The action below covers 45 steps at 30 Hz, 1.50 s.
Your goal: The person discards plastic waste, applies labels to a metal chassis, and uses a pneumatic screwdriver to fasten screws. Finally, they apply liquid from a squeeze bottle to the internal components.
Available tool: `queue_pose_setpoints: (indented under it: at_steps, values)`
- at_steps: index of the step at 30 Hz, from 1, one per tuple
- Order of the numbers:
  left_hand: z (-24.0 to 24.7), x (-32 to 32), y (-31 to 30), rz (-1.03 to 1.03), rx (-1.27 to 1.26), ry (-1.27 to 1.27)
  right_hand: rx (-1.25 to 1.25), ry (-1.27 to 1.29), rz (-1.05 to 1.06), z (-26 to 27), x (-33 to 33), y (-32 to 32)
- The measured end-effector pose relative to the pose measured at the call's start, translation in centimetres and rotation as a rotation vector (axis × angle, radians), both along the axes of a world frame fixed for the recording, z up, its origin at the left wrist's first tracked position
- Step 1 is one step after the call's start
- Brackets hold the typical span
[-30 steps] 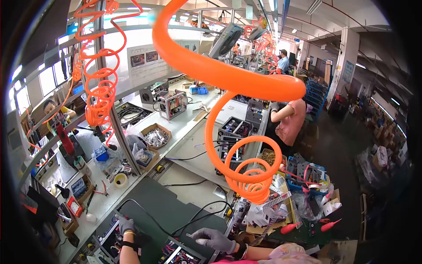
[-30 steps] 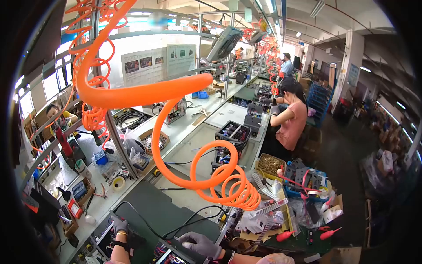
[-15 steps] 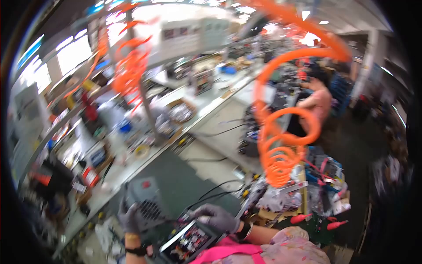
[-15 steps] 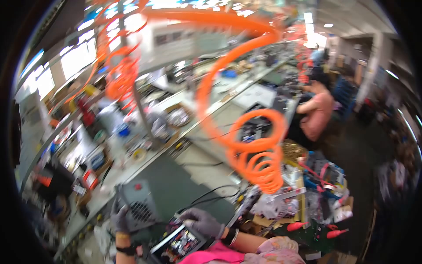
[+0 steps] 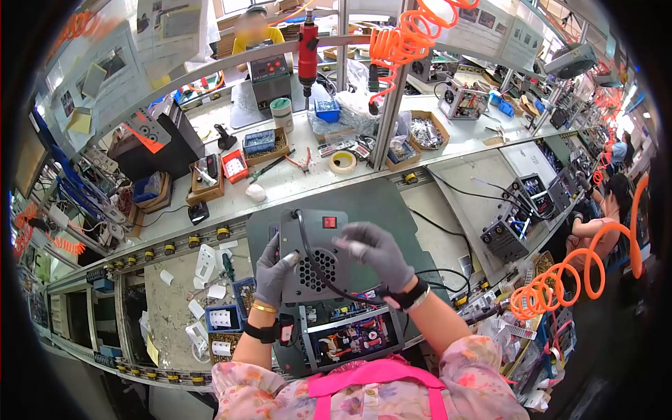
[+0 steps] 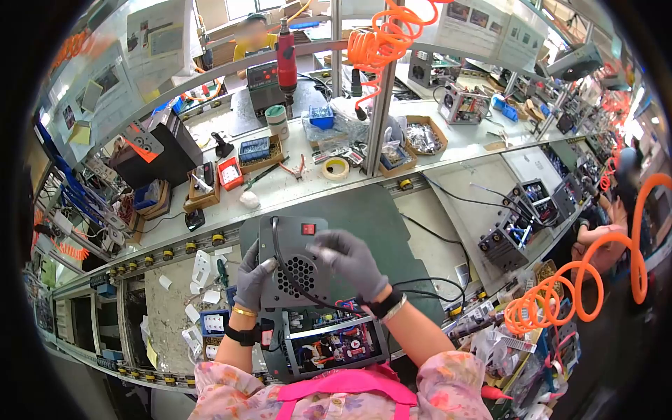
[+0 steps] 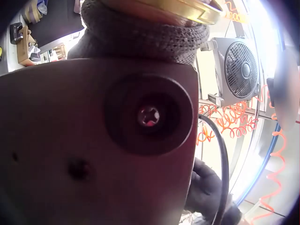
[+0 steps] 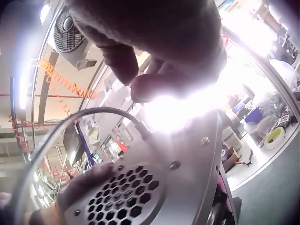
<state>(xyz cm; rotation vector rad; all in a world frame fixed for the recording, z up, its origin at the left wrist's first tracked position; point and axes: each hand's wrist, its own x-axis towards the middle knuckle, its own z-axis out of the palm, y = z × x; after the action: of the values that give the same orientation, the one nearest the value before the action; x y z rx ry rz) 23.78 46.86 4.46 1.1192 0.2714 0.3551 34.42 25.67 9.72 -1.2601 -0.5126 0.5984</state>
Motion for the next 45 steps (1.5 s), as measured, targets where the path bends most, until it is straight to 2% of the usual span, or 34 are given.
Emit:
queue_pose_setpoints:
  at_steps: [5, 8, 11, 14, 23, 41, 45]
  values:
    - [1.1, -1.6, -1.7, -0.031, 0.002, 0.018, -0.079, -0.115, -0.128, -0.9, 2.5, 4.0]
    - [0.8, -2.5, -2.3, 0.000, -0.028, 0.018, -0.098, -0.124, -0.106, -1.8, 2.5, 4.9]
    - [0.6, -3.2, -2.0, 0.000, -0.011, 0.012, -0.054, -0.113, -0.058, -1.8, 2.3, 4.9]
    - [0.2, -3.3, -1.8, -0.003, -0.018, 0.033, -0.133, -0.173, -0.024, -0.6, 2.0, 5.0]
    - [0.4, -3.2, -2.1, -0.007, -0.034, 0.011, -0.267, -0.271, -0.085, -0.7, 2.3, 5.9]
    - [0.5, -3.3, -2.2, 0.002, -0.016, 0.009, -0.370, -0.422, -0.186, -1.0, 1.8, 6.6]
    - [0.4, -3.3, -2.1, -0.001, -0.028, 0.006, -0.382, -0.542, -0.231, -1.2, 1.5, 6.9]
